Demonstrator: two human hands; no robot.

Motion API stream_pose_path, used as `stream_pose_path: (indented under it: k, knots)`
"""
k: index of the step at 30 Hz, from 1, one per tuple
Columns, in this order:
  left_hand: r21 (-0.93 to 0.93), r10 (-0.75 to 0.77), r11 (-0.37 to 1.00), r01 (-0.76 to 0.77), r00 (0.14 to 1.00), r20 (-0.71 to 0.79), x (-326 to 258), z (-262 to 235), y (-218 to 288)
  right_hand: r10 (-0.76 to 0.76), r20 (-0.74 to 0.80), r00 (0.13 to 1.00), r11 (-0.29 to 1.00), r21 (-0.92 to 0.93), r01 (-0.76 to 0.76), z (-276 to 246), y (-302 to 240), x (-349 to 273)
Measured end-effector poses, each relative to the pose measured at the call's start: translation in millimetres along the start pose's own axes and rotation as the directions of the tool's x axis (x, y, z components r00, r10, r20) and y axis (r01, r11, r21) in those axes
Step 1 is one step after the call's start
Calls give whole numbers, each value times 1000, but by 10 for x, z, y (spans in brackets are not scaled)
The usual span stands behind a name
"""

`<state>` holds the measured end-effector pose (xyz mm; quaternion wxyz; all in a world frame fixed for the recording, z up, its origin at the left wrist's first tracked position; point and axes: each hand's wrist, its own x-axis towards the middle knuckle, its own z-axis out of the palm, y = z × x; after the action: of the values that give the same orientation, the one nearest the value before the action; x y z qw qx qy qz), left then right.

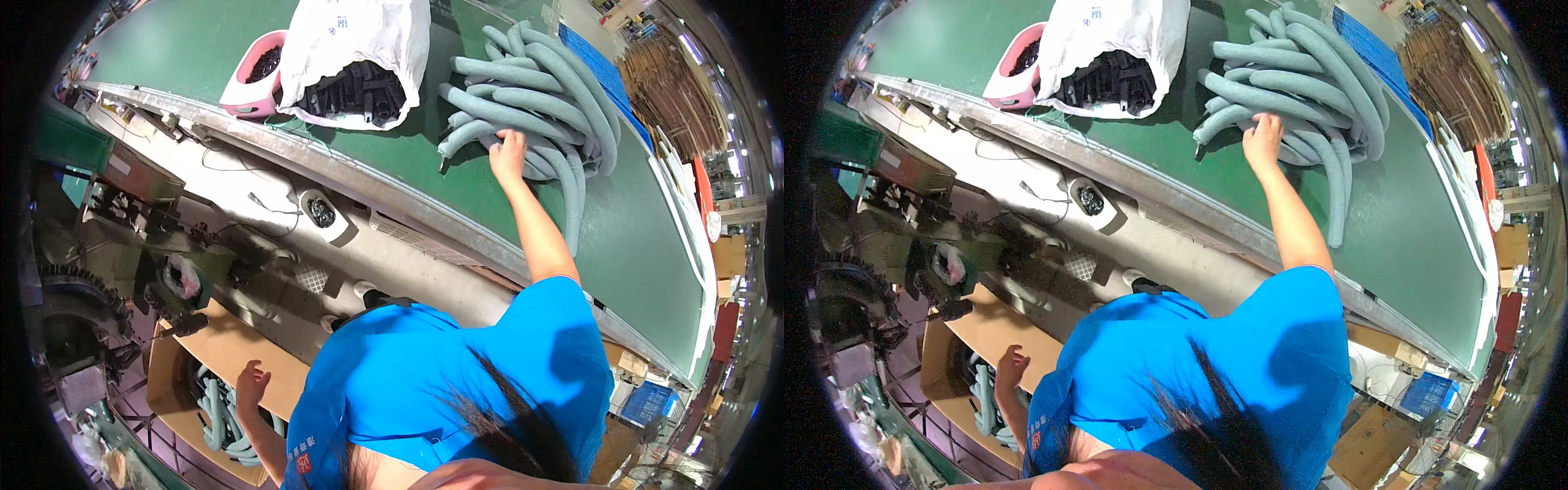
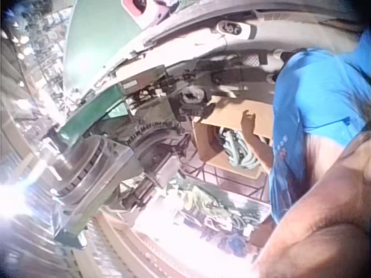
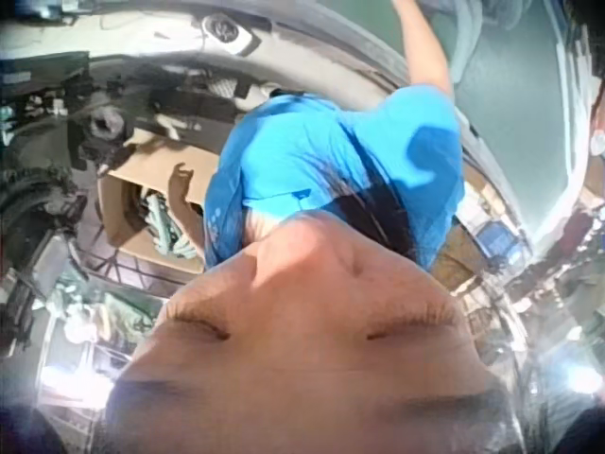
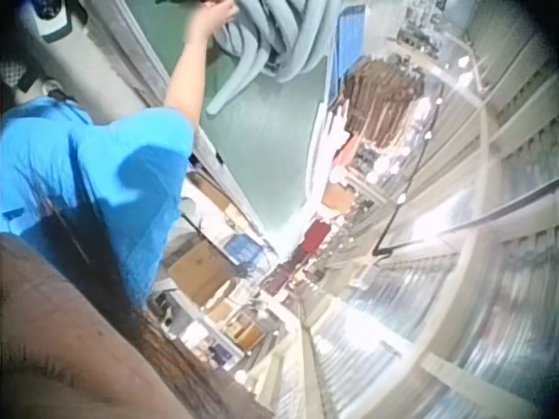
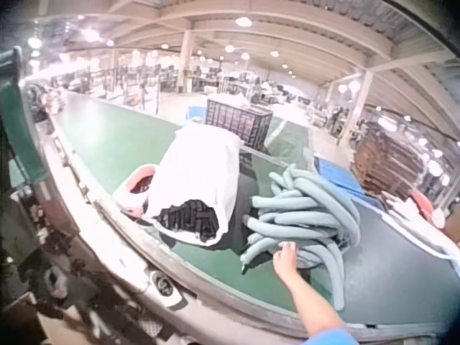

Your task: The person repeatedly picks up gray foam tubes and black plastic end caps, inserts the caps into the tube ends, and places the assembled units into a cardboard box. The process is repeated continuously throughout the clip.

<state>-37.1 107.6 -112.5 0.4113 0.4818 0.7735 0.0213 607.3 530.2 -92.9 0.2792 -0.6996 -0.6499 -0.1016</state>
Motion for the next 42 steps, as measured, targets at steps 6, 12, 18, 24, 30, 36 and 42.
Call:
stream_pose_path:
  k: [6,12,18,24,30,36,42]
  knots:
    - [273,187,950,-148,974,-124,115,-585,817,-201,213,956,827,-487,282,-253,-18,585]
    - [102,273,959,-266,960,-67,140,-569,1460,-69,683,727,837,-357,414,-746,-536,807]
    - [-333,448,850,-408,892,50,-9,-473,2104,-450,-4,893,893,-39,449,-1567,-1874,-175]
    - [-822,265,121,-557,816,-514,-182,-409,3176,-909,87,407,392,505,769,-1560,-2882,-1150]
    - [-748,273,255,-613,787,-553,-643,-792,2334,-904,288,317,328,941,81,-921,-3254,-595]
    - [-494,171,741,-456,838,-517,-1309,-751,2099,-588,457,667,778,95,621,656,-2715,533]
    - [-266,153,899,-347,819,-553,-1342,-502,1938,-275,548,790,758,-382,529,2000,-2215,845]
